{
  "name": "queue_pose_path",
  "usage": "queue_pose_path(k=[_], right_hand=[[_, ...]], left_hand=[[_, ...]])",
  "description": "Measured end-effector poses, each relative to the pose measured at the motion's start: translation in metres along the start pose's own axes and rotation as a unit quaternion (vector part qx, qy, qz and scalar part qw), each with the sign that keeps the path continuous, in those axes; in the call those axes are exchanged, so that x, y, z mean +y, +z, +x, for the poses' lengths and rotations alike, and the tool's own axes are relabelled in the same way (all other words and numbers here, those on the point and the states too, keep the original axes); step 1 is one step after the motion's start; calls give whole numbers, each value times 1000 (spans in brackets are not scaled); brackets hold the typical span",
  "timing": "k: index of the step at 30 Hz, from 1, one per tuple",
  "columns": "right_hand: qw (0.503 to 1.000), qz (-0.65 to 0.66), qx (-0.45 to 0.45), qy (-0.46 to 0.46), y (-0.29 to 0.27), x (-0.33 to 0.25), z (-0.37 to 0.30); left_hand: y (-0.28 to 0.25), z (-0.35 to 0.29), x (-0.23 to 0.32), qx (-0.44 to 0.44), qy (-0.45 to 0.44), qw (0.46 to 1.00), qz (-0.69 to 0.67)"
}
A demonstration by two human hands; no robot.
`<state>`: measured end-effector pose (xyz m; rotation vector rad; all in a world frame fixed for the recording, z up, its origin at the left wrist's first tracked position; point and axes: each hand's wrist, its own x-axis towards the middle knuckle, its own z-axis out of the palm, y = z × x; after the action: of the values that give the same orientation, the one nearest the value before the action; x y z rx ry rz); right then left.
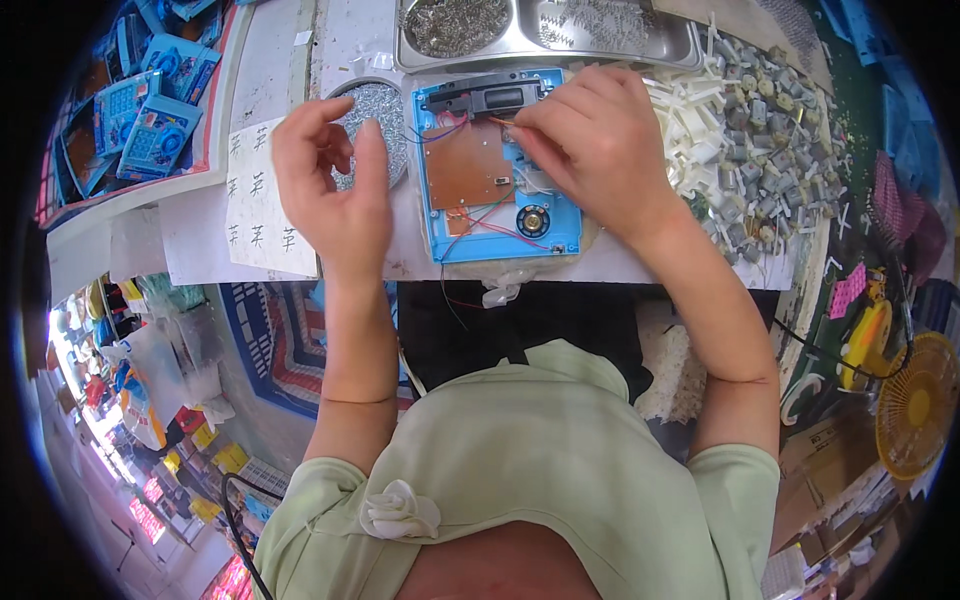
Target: Assemble internal components of a blue toy housing, including soldering wires and using a pneumatic screwdriver.
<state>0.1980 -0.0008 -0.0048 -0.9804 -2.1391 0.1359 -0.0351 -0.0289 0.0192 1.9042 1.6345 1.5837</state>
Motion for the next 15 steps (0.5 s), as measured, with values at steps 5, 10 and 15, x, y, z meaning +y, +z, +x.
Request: queue_pose_path(k=[5,10,15], right_hand=[[998,35,-22,36,1,-8,6],[998,64,-27,4,8,-14,17],[994,60,-75,-51,10,-15,17]], left_hand=[[-11,-4,-16,-153,-82,985,10],[-8,-17,-13,-183,-129,973,-62],[-1,-22,-10,-189,-101,974,-69]])
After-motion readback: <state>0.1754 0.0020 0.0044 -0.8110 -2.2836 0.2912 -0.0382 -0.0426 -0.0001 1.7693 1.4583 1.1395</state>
